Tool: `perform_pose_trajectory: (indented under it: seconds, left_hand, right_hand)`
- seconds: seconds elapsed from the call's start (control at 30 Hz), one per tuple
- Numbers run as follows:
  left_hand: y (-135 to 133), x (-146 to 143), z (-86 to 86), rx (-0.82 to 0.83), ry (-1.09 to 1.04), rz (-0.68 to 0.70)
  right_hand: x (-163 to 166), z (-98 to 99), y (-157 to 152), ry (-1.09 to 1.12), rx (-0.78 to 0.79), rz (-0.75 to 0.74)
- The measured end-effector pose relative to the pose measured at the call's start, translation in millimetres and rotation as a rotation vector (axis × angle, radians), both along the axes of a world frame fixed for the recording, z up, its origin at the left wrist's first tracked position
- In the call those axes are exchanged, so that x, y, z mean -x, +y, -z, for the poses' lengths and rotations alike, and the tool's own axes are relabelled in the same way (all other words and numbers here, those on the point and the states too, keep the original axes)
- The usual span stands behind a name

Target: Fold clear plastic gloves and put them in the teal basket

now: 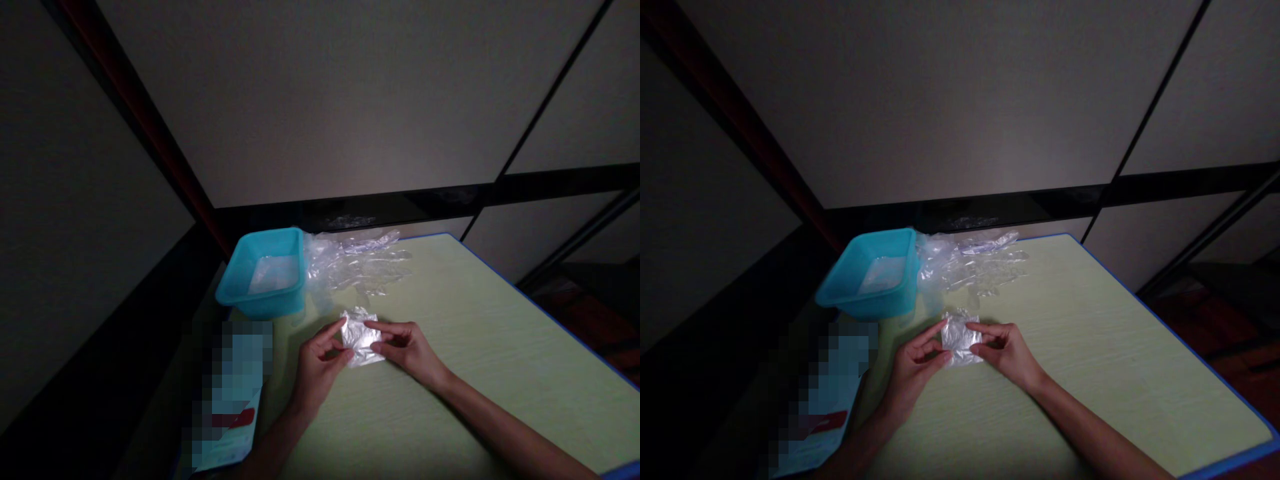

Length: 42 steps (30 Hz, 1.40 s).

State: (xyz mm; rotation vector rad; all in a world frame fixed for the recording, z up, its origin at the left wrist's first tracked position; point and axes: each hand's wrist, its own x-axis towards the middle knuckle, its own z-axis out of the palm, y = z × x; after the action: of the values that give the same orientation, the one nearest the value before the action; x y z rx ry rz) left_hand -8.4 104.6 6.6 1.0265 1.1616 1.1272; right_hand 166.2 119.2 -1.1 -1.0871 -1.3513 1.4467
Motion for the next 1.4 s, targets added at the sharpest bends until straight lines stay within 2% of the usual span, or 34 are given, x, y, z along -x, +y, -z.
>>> perform_pose_trajectory:
  seconds: [0.17, 0.37, 0.6, 0.83, 1.0, 1.4]
  left_hand:
    - [0, -3, -5.5, -0.06, -0.018, -0.023]
    - [-2, -7, -9.9, -0.046, -0.017, -0.074]
    - [-5, -9, -1.6, -0.095, 0.074, 0.006]
    - [-3, -8, -2.1, -0.104, 0.102, 0.004]
    - [-3, -8, 0.0, -0.127, 0.114, 0.01]
    - [-5, -8, -1.2, -0.115, 0.158, 0.032]
  right_hand:
    - [-1, 2.8, 1, 0.023, 0.008, 0.024]
    - [-1, 1.9, 1, 0.052, 0.019, 0.053]
    - [-1, -7.2, 0, 0.043, 0.019, 0.098]
    - [-3, -4.0, 2, 0.11, 0.051, 0.148]
    - [-3, -5.5, 2, 0.048, 0.043, 0.176]
    - [-2, -6.6, 3, 0.074, 0.046, 0.186]
